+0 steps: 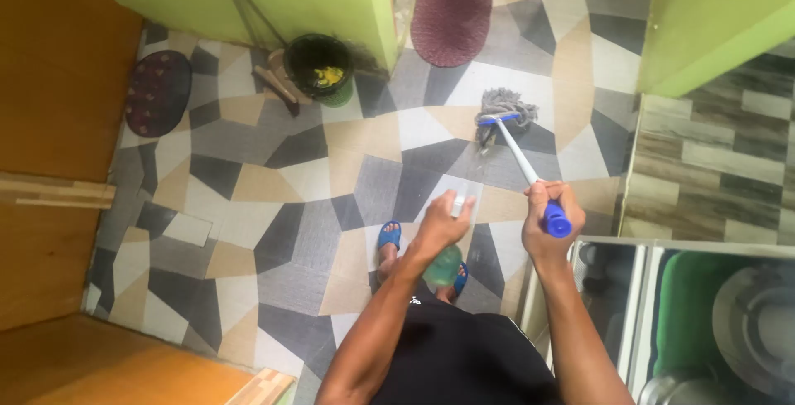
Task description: The recorder mops various areas of the tiled floor in a house using a mop and a spray bottle of cleaner.
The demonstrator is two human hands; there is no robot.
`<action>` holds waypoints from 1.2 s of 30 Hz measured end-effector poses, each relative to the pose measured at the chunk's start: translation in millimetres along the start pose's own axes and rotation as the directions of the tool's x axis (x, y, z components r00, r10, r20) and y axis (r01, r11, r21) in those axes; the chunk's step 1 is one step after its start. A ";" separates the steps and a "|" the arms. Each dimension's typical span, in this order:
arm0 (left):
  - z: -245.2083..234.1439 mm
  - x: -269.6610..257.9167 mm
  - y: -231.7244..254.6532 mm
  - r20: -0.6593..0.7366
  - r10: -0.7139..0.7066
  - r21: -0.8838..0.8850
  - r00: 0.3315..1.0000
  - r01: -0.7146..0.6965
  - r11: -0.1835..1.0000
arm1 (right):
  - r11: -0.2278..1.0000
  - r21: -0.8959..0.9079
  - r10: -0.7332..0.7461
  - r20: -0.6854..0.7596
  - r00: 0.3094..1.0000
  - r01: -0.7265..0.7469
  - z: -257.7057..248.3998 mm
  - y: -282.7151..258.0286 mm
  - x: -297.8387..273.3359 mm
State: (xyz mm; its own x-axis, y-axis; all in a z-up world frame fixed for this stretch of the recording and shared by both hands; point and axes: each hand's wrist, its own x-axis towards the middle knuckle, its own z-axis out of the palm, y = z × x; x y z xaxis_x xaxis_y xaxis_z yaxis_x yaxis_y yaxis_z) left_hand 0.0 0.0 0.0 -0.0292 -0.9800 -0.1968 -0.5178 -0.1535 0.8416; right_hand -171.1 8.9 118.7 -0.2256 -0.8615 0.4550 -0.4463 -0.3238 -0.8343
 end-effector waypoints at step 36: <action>-143.1 -219.0 -100.8 -0.540 -0.064 -0.054 0.839 0.042 0.998 | 0.748 0.516 -0.462 -0.045 0.886 0.416 48.5 -201.9 -61.0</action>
State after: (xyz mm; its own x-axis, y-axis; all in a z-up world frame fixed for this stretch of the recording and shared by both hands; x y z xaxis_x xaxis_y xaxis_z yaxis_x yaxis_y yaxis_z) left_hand 180.9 212.0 30.2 0.4707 -0.8807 0.0525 -0.4719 -0.2011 0.8584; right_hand -25.2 107.9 244.3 -0.0326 -0.5963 0.8021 0.0194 -0.8028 -0.5960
